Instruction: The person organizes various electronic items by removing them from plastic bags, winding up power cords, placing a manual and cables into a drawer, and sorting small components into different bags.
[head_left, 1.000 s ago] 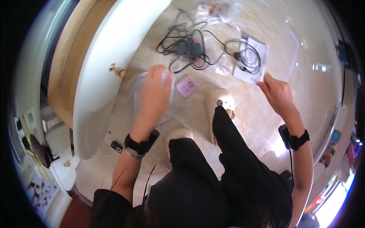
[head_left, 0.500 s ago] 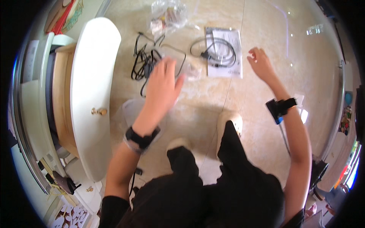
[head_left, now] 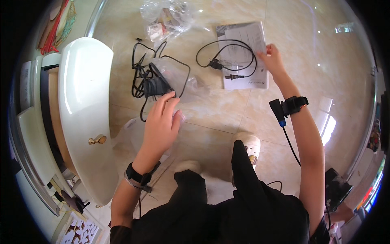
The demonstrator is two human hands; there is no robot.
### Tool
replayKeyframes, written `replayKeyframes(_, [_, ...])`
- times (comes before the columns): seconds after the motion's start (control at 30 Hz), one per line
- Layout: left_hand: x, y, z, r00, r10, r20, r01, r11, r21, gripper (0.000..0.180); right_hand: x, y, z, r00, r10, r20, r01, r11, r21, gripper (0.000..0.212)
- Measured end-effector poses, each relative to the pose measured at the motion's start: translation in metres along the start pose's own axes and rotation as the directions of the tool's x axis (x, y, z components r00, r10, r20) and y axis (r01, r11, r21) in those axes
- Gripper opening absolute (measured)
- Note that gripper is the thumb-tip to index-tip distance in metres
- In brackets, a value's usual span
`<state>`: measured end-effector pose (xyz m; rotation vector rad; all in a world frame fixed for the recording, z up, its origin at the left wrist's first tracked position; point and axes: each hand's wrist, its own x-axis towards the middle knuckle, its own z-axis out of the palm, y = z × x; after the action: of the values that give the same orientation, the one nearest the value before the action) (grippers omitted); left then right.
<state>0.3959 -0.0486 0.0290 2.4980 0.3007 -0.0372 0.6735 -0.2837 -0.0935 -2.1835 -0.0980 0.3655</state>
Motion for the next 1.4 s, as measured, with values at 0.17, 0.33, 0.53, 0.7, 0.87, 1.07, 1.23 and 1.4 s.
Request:
replayKeyframes(0.17, [0.012,0.011,0.003,0.987,0.131,-0.095,-0.13,0.991,0.016,0.027,-0.009,-0.083,-0.058,0.844,-0.471,-0.256,0.422,0.878,-0.225,0.021])
replayKeyframes(0.33, [0.017,0.015,-0.002,0.987,0.094,-0.134,-0.095,0.995,-0.004,0.025,-0.034,-0.124,-0.082,0.559,-0.799,-0.223,0.504,0.541,-0.674,0.019])
replayKeyframes(0.53, [0.013,0.022,-0.001,0.982,0.14,-0.127,-0.138,0.99,0.023,0.025,-0.026,-0.055,-0.06,0.687,-0.727,-0.002,0.5,0.475,-0.724,0.015])
replayKeyframes(0.7, [0.005,0.019,-0.003,0.983,0.139,-0.117,-0.139,0.99,0.009,0.028,-0.029,-0.058,-0.077,0.68,-0.723,-0.12,0.437,0.532,-0.725,0.016])
replayKeyframes(0.87, [0.008,0.037,-0.013,0.945,0.245,-0.219,-0.239,0.97,0.052,0.039,-0.065,-0.127,-0.086,0.462,-0.872,0.165,0.7,0.244,-0.671,0.017])
replayKeyframes(1.07, [0.001,0.074,0.008,0.98,-0.042,0.195,0.112,0.924,-0.366,0.043,-0.129,-0.156,-0.034,0.157,-0.669,0.726,0.979,0.007,-0.205,0.014])
replayKeyframes(1.23, [-0.024,0.02,0.096,0.92,-0.288,0.267,0.392,0.711,-0.583,0.036,-0.123,-0.144,-0.03,0.266,-0.792,0.55,0.947,0.108,-0.303,0.02])
replayKeyframes(1.4, [-0.026,-0.007,0.123,0.858,-0.331,0.393,0.513,0.508,-0.692,0.033,-0.115,-0.063,-0.039,0.739,-0.556,0.381,0.659,0.713,-0.24,0.017])
